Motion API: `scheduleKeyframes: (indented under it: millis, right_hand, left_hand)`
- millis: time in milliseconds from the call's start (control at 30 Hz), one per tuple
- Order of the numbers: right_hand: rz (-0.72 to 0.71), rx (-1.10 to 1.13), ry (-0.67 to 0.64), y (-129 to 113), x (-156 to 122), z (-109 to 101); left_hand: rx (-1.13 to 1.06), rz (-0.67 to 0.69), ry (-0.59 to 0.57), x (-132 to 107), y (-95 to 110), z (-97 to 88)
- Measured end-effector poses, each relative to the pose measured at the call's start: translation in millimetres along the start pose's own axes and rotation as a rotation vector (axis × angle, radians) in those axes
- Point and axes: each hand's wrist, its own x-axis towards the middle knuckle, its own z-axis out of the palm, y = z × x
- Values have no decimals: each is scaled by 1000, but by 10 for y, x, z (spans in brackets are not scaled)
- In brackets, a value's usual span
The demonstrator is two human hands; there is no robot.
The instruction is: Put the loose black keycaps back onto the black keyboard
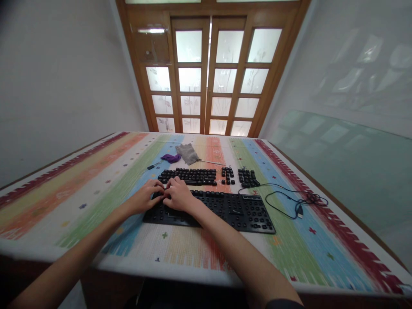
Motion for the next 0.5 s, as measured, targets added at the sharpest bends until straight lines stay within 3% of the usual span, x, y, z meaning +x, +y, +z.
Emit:
scheduleKeyframes:
  millis: [300,500]
  right_hand:
    - [-13,110,-101,171,129,-138]
    - [151,40,28,481,387,-215]
  left_hand:
    - [7,-19,49,-38,-10,65]
    - [-12,15,206,-94,17,193]
